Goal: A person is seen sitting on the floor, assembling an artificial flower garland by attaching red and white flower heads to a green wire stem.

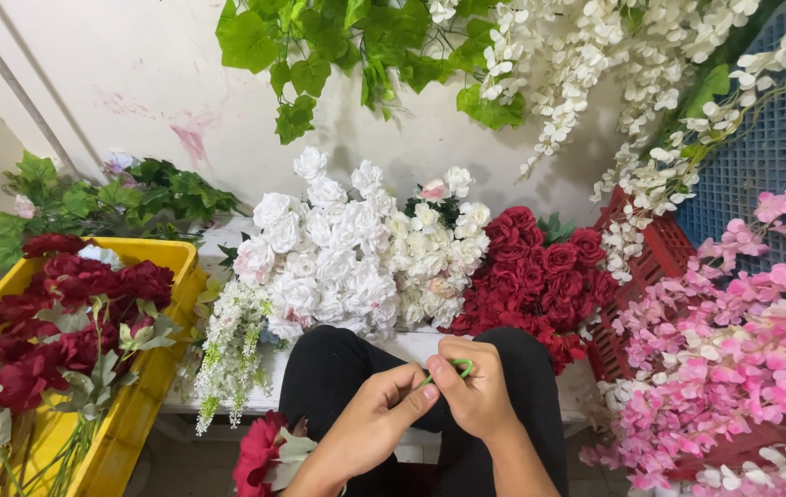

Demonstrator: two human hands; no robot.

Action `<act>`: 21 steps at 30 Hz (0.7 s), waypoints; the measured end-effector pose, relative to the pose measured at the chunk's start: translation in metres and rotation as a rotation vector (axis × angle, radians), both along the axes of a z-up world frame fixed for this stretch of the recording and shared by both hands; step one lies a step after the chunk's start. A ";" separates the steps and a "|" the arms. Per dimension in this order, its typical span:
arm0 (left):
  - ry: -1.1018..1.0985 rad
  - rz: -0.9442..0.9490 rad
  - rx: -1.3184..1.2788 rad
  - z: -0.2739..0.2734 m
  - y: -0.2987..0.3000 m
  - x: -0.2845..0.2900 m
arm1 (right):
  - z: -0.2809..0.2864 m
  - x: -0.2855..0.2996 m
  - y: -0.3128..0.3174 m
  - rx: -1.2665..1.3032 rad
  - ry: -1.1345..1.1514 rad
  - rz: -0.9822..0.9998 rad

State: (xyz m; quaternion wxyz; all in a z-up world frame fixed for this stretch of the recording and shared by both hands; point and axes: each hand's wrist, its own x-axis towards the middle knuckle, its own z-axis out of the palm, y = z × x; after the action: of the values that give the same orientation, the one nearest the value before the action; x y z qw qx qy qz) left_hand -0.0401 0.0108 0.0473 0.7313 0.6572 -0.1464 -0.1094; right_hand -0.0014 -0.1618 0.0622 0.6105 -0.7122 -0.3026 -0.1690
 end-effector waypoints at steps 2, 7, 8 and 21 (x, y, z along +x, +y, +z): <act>0.007 -0.015 -0.010 0.000 0.002 0.002 | 0.004 -0.002 0.002 -0.015 -0.016 0.010; 0.069 -0.089 -0.004 0.009 0.006 0.000 | 0.012 -0.005 0.005 -0.051 -0.087 -0.002; 0.112 -0.113 -0.024 0.008 0.005 0.000 | 0.013 -0.006 0.005 -0.051 -0.105 -0.006; 0.162 -0.232 -0.163 -0.012 0.004 0.002 | 0.013 -0.011 0.008 -0.035 -0.123 -0.010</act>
State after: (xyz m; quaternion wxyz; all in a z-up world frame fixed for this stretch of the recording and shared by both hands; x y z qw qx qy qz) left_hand -0.0381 0.0143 0.0351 0.7741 0.5632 -0.1703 -0.2334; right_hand -0.0121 -0.1533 0.0749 0.5773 -0.7125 -0.3390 -0.2103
